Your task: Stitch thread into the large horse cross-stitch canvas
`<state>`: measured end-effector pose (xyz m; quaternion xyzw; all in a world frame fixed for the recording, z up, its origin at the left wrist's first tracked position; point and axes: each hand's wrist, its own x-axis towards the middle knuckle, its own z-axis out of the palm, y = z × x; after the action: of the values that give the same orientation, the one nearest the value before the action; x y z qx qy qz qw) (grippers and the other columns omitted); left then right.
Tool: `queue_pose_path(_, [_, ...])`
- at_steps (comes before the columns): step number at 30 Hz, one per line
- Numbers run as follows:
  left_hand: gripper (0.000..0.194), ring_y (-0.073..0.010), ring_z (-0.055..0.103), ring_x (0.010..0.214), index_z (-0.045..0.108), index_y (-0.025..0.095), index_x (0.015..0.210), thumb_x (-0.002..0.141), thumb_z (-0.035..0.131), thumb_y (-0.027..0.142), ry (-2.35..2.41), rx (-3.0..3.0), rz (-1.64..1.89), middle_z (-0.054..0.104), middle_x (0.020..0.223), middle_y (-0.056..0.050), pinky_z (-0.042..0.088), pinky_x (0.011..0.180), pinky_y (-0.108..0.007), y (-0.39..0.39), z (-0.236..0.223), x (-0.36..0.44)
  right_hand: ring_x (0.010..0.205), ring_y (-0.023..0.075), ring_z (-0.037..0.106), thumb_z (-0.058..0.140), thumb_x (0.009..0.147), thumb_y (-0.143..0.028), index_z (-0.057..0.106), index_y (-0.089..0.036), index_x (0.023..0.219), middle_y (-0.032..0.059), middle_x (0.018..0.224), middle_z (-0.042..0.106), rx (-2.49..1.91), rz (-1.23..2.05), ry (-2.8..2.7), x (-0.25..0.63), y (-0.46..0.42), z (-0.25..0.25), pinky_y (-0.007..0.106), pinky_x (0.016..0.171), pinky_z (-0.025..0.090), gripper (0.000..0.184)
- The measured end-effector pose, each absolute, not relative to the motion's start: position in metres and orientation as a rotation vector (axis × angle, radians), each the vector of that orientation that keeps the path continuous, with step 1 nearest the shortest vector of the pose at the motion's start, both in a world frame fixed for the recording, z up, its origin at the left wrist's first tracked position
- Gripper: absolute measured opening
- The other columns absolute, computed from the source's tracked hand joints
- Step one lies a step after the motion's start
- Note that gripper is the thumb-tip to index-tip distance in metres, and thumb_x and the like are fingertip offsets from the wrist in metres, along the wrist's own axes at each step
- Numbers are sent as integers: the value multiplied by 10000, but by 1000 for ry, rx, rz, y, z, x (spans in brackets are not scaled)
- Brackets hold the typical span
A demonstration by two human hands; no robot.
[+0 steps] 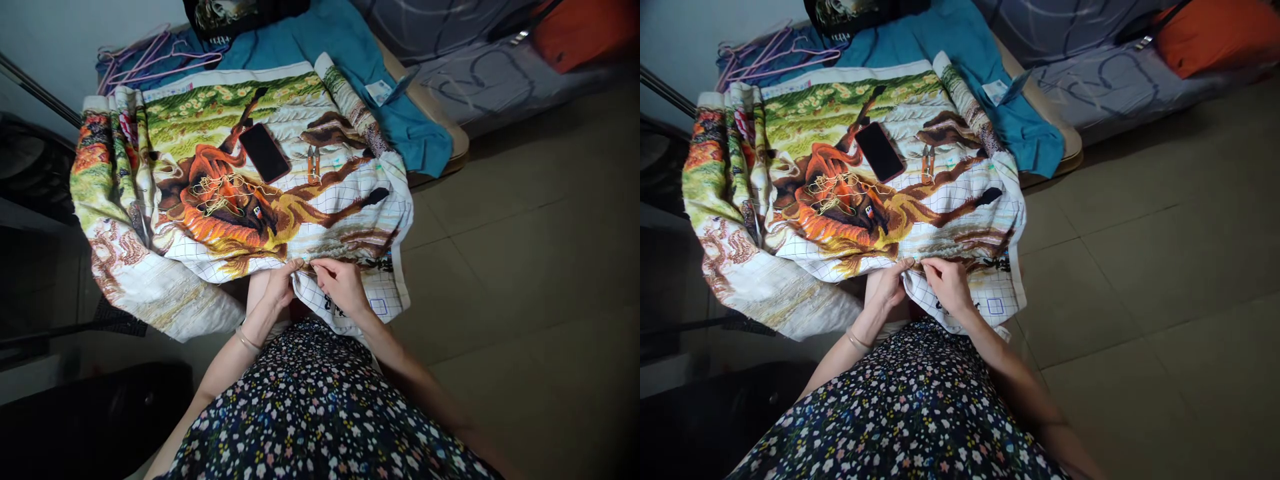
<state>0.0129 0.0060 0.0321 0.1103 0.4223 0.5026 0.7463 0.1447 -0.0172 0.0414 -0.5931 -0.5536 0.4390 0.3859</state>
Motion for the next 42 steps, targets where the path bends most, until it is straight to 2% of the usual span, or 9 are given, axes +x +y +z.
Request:
queue_pose_path(6, [438,-245,681,989,663,149,982,560,784,153,919,227,1101,745,885,-59,454,938,-347,6,29,12,416,103,451,498,868,-332,748,-142,944,0,521,578,-1523,1059,-1474,145,-15,43,226,436,377,323])
queue_pose_path(13, [376,-248,671,994,668,155,883,529,795,157,928,220,1106,722,765,-33,450,941,-356,7,31,13,508,137,566,506,831,-241,723,-167,834,52,637,682,-1625,857,-1565,136,-13,50,237,513,431,230])
queue_pose_path(16, [337,-256,675,973,665,161,833,523,798,167,945,217,1087,702,708,-24,455,933,-367,8,33,14,414,123,528,489,848,-272,651,-167,863,18,577,642,-1635,998,-1458,130,-15,49,233,459,413,193])
queue_pose_path(20, [328,-258,675,970,657,163,827,537,804,197,945,241,1085,715,757,-38,464,914,-367,10,34,15,399,120,531,489,850,-308,572,-186,857,-15,576,607,-1576,1182,-1326,129,-16,41,225,426,407,147])
queue_pose_path(26, [358,-250,665,985,638,161,839,515,786,184,1011,245,1131,723,813,-49,460,905,-348,12,33,18,582,149,601,563,801,-317,618,-186,756,27,672,659,-1534,1067,-1345,133,-14,29,244,542,469,148])
queue_pose_path(32, [308,-248,655,979,619,158,794,512,739,188,1038,257,1127,717,823,-56,457,894,-345,13,29,18,504,131,552,589,769,-323,645,-174,729,14,616,636,-1524,1109,-1219,128,-14,26,250,513,457,165])
queue_pose_path(38, [299,-251,647,1019,609,156,779,517,747,195,1039,259,1122,710,808,-50,440,940,-348,12,26,17,488,142,583,633,728,-357,630,-161,730,22,610,640,-1539,1229,-1001,121,-12,27,255,482,489,196])
queue_pose_path(42, [286,-248,649,1032,624,164,794,549,770,191,977,255,1124,717,817,-43,443,950,-352,11,29,16,494,147,602,660,729,-362,572,-175,859,2,636,641,-1523,1226,-978,122,-9,31,255,485,504,244])
